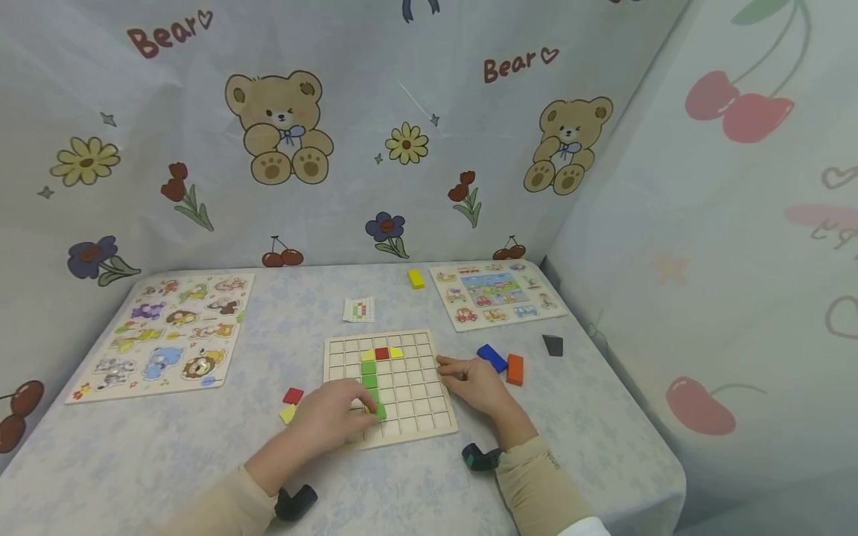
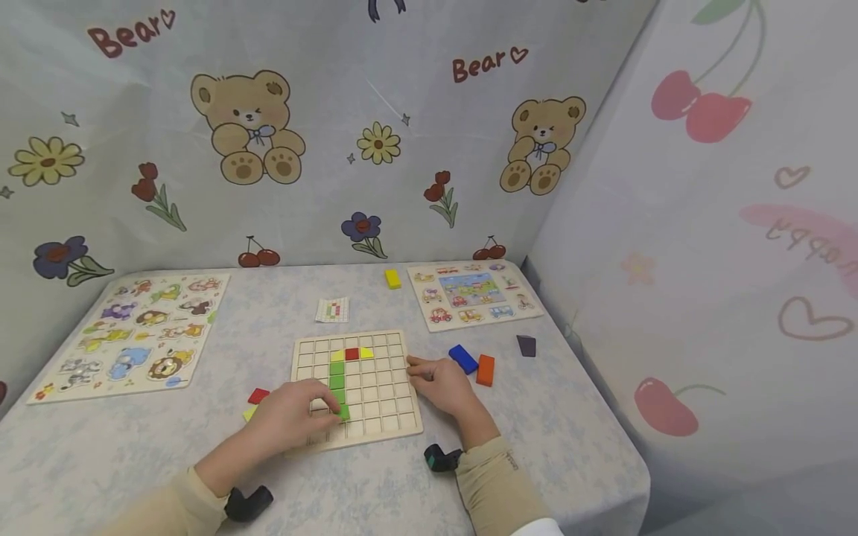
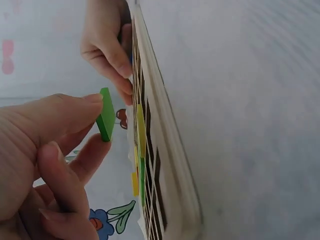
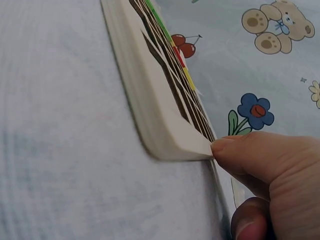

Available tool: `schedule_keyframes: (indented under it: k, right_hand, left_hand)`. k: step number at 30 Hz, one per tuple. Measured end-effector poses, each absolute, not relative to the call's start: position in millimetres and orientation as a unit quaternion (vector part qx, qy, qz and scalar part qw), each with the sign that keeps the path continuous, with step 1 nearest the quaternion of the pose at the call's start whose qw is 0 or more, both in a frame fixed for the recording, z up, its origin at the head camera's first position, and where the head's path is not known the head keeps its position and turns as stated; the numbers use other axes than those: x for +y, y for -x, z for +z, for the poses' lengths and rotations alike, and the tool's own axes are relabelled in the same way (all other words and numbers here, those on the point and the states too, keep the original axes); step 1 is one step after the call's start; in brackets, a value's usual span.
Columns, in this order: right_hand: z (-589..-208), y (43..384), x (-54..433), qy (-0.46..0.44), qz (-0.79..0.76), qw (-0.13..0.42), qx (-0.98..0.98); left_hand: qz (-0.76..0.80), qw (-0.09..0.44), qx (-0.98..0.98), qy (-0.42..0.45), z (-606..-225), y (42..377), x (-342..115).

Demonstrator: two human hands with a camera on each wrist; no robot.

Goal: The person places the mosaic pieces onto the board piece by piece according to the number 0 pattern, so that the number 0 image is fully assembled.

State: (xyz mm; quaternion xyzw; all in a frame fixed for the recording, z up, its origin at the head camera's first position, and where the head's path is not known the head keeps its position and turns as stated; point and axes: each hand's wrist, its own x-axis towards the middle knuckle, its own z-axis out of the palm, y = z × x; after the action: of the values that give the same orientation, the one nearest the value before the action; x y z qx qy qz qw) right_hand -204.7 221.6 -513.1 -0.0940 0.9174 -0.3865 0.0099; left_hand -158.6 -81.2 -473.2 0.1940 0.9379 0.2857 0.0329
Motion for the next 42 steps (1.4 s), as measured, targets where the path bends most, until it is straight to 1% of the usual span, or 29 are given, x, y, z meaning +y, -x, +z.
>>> schedule_keyframes:
  k: [4,11,21,25,33,38,42]
  right_hand:
    - [-512.8,204.4,220.9,0.091,-0.386,0.008,0.918]
    - [-512.0,204.6,220.3,0.094,-0.387,0.009,0.917]
    - [-512.5,204.0,221.0,0.101,-0.387,-0.003,0.917]
    - [-512.4,204.7,220.7,0.097,-0.389,-0.003,0.916]
    - [-512.9,204.6,220.3,0.094,-0.392,-0.003,0.915]
    - [-512.3,204.1,220.8,0.093,-0.389,-0.003,0.917]
    - [-512.0,204.5,220.6,0.093,-0.393,-0.003,0.915]
  left_hand:
    - [0.277,0.028,0.936,-0.217,-470.8,157.9,-69.6]
    - [0.260,0.054,0.939,-0.217,-475.8,156.7,-62.3]
    - [0.255,0.040,0.939,-0.229,-486.6,162.1,-59.0]
    - [0.266,0.033,0.939,-0.216,-488.4,164.2,-58.6]
    - [0.284,0.038,0.939,-0.192,-490.1,166.0,-59.5]
    - [0.297,0.033,0.935,-0.189,-473.5,159.5,-66.7]
    - [0.313,0.021,0.936,-0.161,-448.6,158.0,-91.8]
